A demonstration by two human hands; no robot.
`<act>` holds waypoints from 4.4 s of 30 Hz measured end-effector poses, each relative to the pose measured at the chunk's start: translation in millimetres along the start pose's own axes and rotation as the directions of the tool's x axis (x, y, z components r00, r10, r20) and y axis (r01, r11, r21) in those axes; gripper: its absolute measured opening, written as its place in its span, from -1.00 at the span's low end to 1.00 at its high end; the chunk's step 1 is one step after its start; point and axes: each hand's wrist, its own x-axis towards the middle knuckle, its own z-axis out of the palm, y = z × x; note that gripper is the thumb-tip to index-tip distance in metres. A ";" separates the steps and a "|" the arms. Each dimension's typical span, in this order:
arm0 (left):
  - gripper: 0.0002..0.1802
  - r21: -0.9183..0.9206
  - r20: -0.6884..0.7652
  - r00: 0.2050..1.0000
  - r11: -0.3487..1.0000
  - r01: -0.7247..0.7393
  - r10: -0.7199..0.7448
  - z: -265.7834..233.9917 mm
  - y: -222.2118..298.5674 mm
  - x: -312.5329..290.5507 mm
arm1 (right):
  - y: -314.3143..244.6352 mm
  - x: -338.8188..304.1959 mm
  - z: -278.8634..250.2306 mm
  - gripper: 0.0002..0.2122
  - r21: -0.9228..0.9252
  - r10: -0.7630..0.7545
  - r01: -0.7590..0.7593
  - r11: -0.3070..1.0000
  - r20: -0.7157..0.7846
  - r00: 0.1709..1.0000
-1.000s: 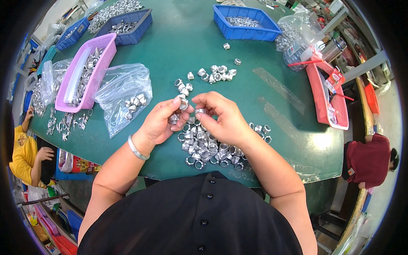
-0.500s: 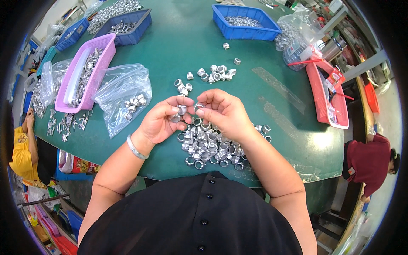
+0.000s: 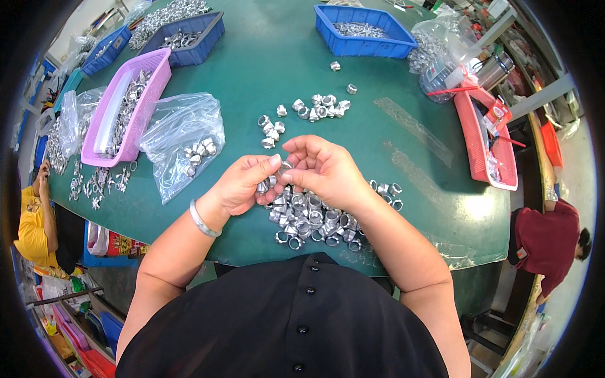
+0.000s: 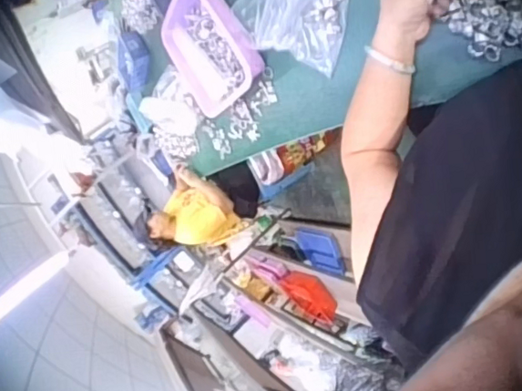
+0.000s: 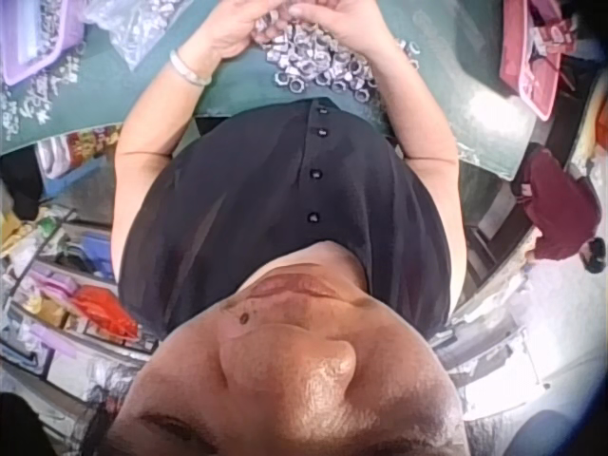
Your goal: The person assembles metal ring components by picking up metal pieces from a pile and joining them together by hand.
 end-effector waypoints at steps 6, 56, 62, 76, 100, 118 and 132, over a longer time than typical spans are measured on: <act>-0.65 -0.038 -0.087 0.995 0.999 0.037 -0.040 0.8 3.3 -0.2 | 0.4 -0.6 0.1 -0.66 -0.030 -0.061 0.062 0.998 0.046 0.997; -0.87 0.786 0.166 0.862 0.463 -0.409 0.480 -4.4 -7.2 6.2 | -1.0 -0.6 -31.5 -0.94 -0.918 -0.144 0.216 0.332 0.177 0.974; -0.86 0.678 0.203 0.907 0.615 -0.403 0.369 -5.5 -4.1 3.7 | -6.2 6.7 -37.8 -0.96 -0.845 -0.076 0.322 0.427 0.321 0.944; -0.85 0.595 -0.199 0.803 0.721 -0.357 0.562 -20.0 1.0 7.2 | 2.2 81.4 3.3 -0.43 -0.919 -0.149 0.238 0.313 0.200 0.968; -0.64 0.088 -0.119 0.914 0.921 -0.379 0.387 -24.2 0.6 13.3 | -10.7 38.0 1.3 -0.73 -0.657 -0.232 0.326 0.680 0.228 0.945; -0.64 -0.124 -0.076 0.894 0.886 -0.448 0.441 -24.1 1.9 12.9 | -11.6 27.9 -1.3 -0.82 0.299 0.249 -0.233 0.925 -0.013 0.969; -0.64 -0.174 -0.116 0.840 0.822 -0.542 0.529 -27.1 7.8 12.0 | 2.1 42.0 45.3 -0.87 -0.949 0.107 0.298 0.099 0.308 0.945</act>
